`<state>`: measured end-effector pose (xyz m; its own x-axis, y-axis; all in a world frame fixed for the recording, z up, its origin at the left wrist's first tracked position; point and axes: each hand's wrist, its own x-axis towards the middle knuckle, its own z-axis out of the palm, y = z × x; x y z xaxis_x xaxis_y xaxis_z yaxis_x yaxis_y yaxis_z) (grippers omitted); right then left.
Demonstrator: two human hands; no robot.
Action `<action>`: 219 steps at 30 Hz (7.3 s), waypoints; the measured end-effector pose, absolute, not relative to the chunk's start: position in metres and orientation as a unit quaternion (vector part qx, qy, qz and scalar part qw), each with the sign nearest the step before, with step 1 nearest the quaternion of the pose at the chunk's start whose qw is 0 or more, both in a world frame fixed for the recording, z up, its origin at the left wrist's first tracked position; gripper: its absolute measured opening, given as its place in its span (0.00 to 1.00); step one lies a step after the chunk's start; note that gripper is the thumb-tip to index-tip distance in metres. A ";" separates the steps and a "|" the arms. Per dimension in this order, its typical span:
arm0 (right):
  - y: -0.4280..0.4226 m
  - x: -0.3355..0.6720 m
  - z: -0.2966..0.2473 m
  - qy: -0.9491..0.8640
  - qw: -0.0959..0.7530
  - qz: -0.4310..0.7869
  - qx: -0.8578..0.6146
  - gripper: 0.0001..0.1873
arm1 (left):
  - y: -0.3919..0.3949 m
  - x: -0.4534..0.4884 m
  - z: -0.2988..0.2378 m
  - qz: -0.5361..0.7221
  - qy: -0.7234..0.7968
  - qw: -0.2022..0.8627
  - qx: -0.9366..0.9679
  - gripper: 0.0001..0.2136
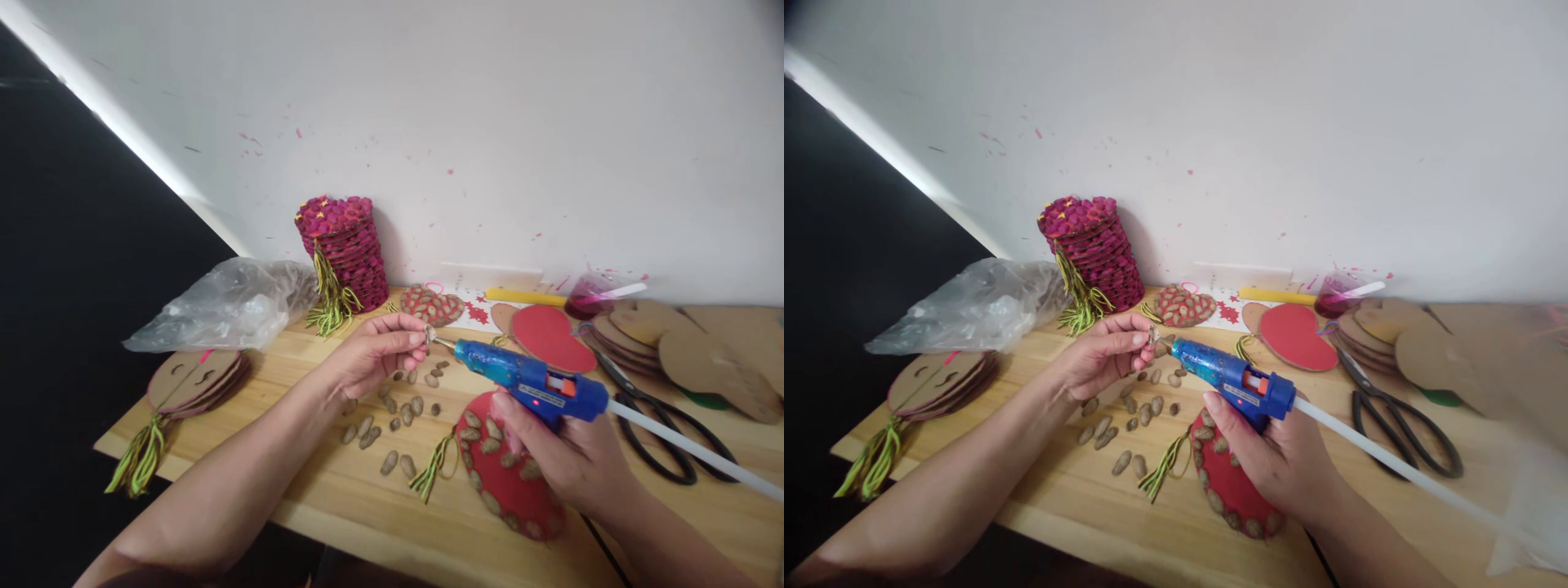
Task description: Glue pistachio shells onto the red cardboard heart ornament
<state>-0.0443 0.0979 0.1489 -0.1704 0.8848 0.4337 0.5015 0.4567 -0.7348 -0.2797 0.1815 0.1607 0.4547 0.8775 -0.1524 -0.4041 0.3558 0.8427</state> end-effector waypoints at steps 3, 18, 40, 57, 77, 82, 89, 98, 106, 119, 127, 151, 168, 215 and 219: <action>0.098 -0.044 0.147 -0.734 0.438 0.212 -0.475 0.16 | 0.182 -0.280 0.161 0.419 0.310 0.763 0.383 0.12; 0.099 -0.044 0.150 -0.738 0.433 0.196 -0.480 0.16 | 0.181 -0.280 0.162 0.417 0.308 0.763 0.385 0.12; 0.101 -0.040 0.145 -0.719 0.405 0.246 -0.508 0.16 | 0.181 -0.281 0.162 0.425 0.302 0.761 0.386 0.11; 0.101 0.003 0.126 -0.524 0.491 0.372 -0.589 0.10 | 0.163 -0.261 0.155 0.326 0.387 0.586 0.633 0.10; 0.105 0.014 0.109 -0.561 0.398 0.322 -0.651 0.14 | 0.142 -0.182 0.160 0.120 0.430 0.136 0.884 0.08; 0.105 0.016 0.099 -0.589 0.398 0.315 -0.629 0.15 | 0.136 -0.175 0.157 0.089 0.433 0.093 0.892 0.08; 0.104 0.015 0.100 -0.619 0.409 0.262 -0.617 0.14 | 0.137 -0.170 0.150 0.059 0.409 0.051 0.909 0.08; 0.101 0.012 0.104 -0.632 0.393 0.220 -0.630 0.14 | 0.137 -0.171 0.147 0.045 0.399 0.033 0.915 0.08; 0.101 0.011 0.104 -0.634 0.385 0.215 -0.635 0.13 | 0.137 -0.170 0.143 0.051 0.383 0.009 0.922 0.07; 0.100 0.011 0.109 -0.636 0.369 0.223 -0.640 0.13 | 0.137 -0.170 0.139 0.058 0.386 0.024 0.920 0.07; 0.100 0.010 0.109 -0.636 0.363 0.218 -0.645 0.12 | 0.142 -0.177 0.143 0.107 0.401 0.124 0.901 0.06; 0.101 0.013 0.103 -0.678 0.316 0.192 -0.635 0.16 | 0.144 -0.174 0.138 0.108 0.394 0.115 0.905 0.08; 0.100 0.010 0.111 -0.673 0.305 0.188 -0.647 0.16 | 0.156 -0.190 0.145 0.149 0.430 0.162 0.875 0.07; 0.100 0.011 0.106 -0.680 0.313 0.174 -0.640 0.18 | 0.157 -0.181 0.124 0.171 0.364 0.134 0.906 0.09; 0.100 0.010 0.108 -0.667 0.301 0.183 -0.657 0.17 | 0.157 -0.180 0.125 0.170 0.363 0.128 0.907 0.10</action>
